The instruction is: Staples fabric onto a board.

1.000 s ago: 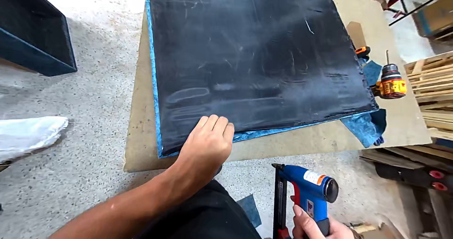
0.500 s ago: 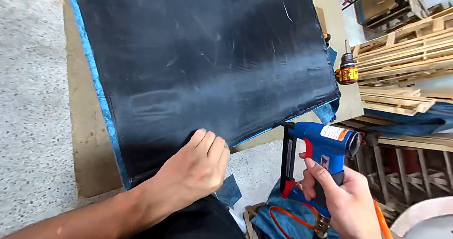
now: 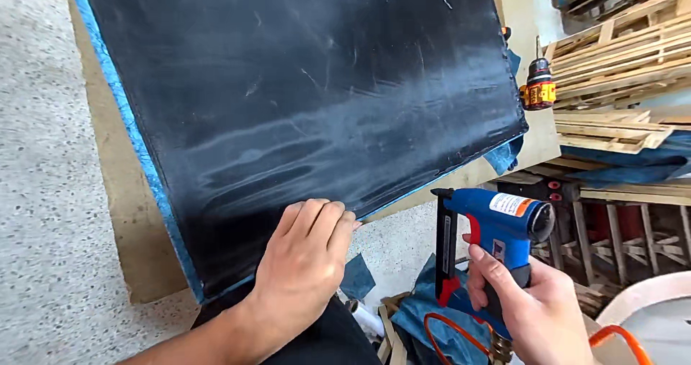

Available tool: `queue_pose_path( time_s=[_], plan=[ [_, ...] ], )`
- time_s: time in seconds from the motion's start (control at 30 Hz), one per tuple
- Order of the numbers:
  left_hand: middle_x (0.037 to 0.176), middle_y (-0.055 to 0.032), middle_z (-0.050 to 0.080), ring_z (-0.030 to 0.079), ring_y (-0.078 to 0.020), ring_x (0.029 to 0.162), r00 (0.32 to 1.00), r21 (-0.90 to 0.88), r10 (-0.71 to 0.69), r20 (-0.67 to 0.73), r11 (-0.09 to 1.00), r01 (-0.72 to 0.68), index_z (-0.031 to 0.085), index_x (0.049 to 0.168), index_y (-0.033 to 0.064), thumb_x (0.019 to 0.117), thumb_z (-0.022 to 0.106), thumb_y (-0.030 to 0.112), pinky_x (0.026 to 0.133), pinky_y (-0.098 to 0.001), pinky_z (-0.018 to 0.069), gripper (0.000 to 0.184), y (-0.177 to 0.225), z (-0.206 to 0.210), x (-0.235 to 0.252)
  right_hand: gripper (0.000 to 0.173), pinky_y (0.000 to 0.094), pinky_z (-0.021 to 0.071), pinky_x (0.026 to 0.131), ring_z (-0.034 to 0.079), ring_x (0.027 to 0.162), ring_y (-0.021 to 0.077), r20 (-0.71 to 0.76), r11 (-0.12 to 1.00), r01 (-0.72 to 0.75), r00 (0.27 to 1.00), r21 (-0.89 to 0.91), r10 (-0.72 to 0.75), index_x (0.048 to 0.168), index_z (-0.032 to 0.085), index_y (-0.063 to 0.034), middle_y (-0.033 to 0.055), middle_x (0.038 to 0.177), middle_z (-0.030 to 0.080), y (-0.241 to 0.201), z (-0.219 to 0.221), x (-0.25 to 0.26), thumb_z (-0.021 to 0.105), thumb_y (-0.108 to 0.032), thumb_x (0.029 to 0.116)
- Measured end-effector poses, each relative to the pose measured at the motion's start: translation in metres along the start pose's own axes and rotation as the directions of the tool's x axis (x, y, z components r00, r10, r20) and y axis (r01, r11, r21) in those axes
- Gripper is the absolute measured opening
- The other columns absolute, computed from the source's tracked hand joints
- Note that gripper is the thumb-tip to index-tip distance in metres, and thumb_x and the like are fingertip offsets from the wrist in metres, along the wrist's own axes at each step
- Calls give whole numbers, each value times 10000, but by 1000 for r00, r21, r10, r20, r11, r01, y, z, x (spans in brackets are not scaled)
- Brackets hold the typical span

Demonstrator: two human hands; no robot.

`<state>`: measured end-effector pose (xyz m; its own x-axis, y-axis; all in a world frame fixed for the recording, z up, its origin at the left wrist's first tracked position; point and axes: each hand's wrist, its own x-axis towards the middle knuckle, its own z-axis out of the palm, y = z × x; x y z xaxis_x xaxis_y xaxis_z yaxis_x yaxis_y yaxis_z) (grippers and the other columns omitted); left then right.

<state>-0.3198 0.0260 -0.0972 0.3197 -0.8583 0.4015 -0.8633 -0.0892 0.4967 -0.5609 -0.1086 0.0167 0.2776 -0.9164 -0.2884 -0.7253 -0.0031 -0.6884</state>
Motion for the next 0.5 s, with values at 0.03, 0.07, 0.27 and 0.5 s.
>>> queue_pose_path(
  time_s=[0.03, 0.07, 0.27, 0.5],
  plan=[
    [998, -70, 709, 663, -238, 976, 1000, 2, -11, -9, 1000, 11, 750, 1025, 71, 1033, 594, 223, 879, -397, 525, 219, 1, 1, 2, 367, 380, 566, 412, 616, 459, 236, -1, 1000, 5, 1000, 5, -5, 1061, 725, -54, 77, 620, 644, 2, 1, 0, 664, -407, 978],
    [967, -67, 698, 655, -235, 941, 1000, 3, -19, -7, 1000, 19, 738, 995, 72, 1032, 583, 203, 859, -395, 517, 206, 2, 2, 6, 371, 383, 564, 407, 612, 454, 239, -7, 1000, 14, 1000, 12, -14, 1054, 728, -60, 78, 614, 640, 2, 2, 1, 669, -418, 973],
    [850, -96, 626, 606, -275, 819, 993, 53, 99, 63, 993, -103, 657, 901, 27, 994, 559, 86, 770, -415, 482, 147, 2, 8, 15, 370, 384, 564, 418, 610, 446, 247, -20, 999, 37, 999, 24, -37, 1014, 730, -98, 97, 597, 631, 2, 2, 14, 656, -458, 967],
    [864, -110, 647, 614, -284, 820, 984, 58, 172, 39, 983, -174, 667, 928, 8, 1009, 532, 65, 772, -420, 486, 167, -1, 8, 13, 379, 374, 550, 408, 622, 457, 193, 62, 986, 96, 994, -134, -88, 881, 710, -179, 16, 583, 637, -1, 14, 9, 615, -536, 968]
  ],
)
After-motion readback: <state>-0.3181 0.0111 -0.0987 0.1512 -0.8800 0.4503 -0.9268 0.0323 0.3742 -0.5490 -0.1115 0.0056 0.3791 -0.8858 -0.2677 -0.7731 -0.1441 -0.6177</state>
